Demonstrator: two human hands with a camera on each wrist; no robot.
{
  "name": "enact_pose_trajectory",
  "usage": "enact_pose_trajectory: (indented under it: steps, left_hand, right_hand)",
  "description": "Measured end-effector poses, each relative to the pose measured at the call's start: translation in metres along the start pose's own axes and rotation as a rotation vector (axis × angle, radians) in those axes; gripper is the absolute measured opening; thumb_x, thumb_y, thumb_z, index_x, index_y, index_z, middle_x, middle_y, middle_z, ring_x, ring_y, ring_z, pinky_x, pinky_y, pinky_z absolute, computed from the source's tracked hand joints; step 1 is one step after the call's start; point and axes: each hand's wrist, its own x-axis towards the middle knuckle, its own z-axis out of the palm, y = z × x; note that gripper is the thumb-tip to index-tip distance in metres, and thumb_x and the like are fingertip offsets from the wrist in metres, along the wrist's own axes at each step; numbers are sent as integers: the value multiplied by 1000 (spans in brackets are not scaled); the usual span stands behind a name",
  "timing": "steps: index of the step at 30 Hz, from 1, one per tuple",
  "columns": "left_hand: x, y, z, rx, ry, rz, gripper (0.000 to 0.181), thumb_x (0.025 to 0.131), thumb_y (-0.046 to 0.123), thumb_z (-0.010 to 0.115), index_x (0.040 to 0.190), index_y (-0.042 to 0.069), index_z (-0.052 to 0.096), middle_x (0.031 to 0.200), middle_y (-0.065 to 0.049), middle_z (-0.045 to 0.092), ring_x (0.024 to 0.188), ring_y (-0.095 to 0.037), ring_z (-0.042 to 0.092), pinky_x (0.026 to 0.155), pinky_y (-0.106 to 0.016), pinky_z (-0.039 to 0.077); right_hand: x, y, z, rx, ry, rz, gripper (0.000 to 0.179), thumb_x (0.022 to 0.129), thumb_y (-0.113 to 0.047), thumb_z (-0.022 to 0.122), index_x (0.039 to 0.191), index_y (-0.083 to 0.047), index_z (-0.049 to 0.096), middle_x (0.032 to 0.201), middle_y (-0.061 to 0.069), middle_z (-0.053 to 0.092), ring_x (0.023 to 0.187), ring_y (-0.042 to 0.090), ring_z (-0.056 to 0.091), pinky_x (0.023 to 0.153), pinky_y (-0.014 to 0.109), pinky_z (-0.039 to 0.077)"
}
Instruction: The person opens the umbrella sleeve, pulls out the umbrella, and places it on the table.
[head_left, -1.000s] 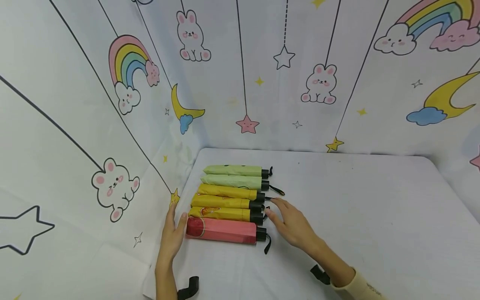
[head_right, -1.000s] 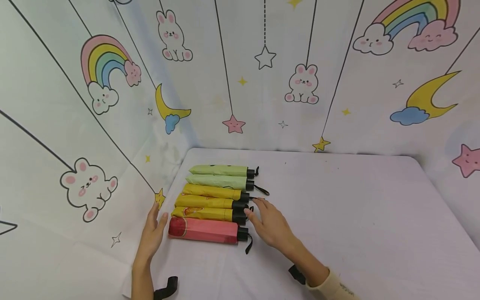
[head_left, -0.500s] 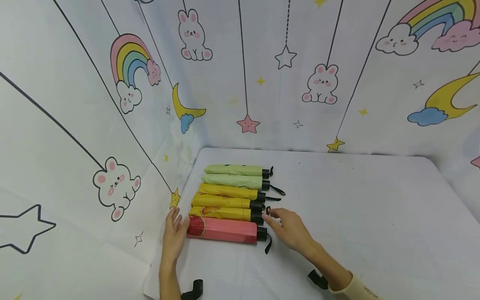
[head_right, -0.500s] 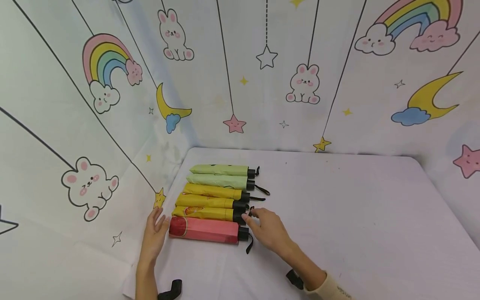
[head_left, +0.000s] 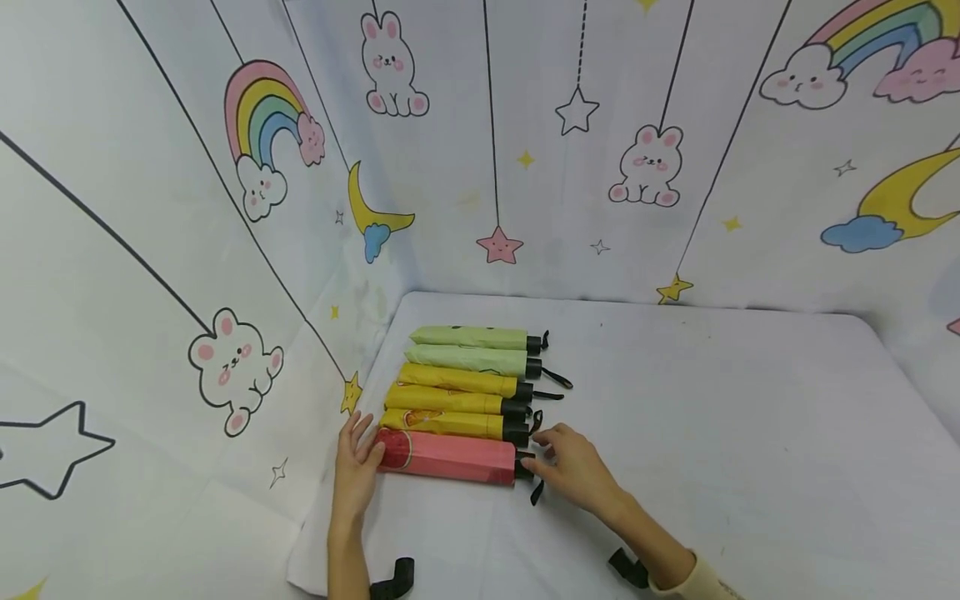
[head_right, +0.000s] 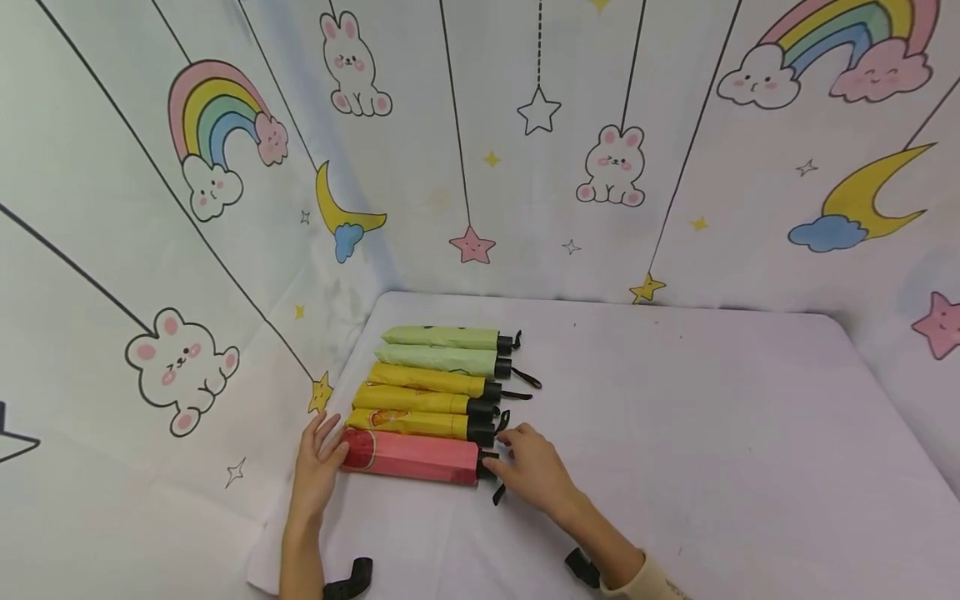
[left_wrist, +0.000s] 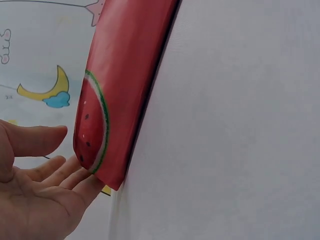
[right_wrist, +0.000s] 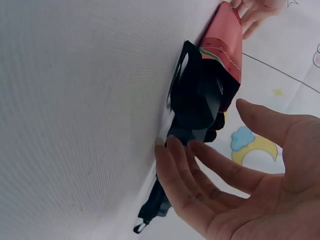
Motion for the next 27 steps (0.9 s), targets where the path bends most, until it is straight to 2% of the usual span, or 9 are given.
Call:
enact_pose_trajectory:
  steps: [5,10,18,23,27]
  left_hand:
    - [0,-1,4,-97,67,-20,69,103,-11,52,163,5,23,162,-20,40,147,-39,43,94,-7,47]
    - [1,-2,8,-179,142,-40,68,101,-13,55,161,2,27,159,-21,44,144,-41,47,93,-11,51]
    - [0,-3,12,-255,218,-43,65,98,-16,56,157,-1,33,156,-23,47,139,-38,53,93,-16,54]
    - [-1,-6,12,-289,247,-58,65,98,-17,56,157,-1,34,155,-23,47,134,-29,60,94,-18,55]
    - [-1,-10,11,-295,267,-74,64,98,-16,56,157,1,35,155,-25,46,130,-23,63,94,-20,55]
  right_hand:
    - [2,0,1,15,-51,24,42,86,-32,86,116,-4,74,99,3,69,81,10,63,68,28,54]
    - [4,0,2,72,-98,32,36,84,-24,88,109,-2,75,99,4,70,80,11,64,66,28,55]
    - [5,3,7,86,-116,0,34,83,-17,89,109,-3,74,96,2,70,81,12,64,68,30,56]
    - [7,9,9,92,-126,-31,33,82,-18,89,108,-3,76,89,-2,69,77,10,60,67,28,52]
    - [9,14,10,137,-155,-22,32,83,-20,89,107,-4,76,86,-4,69,77,9,60,66,27,51]
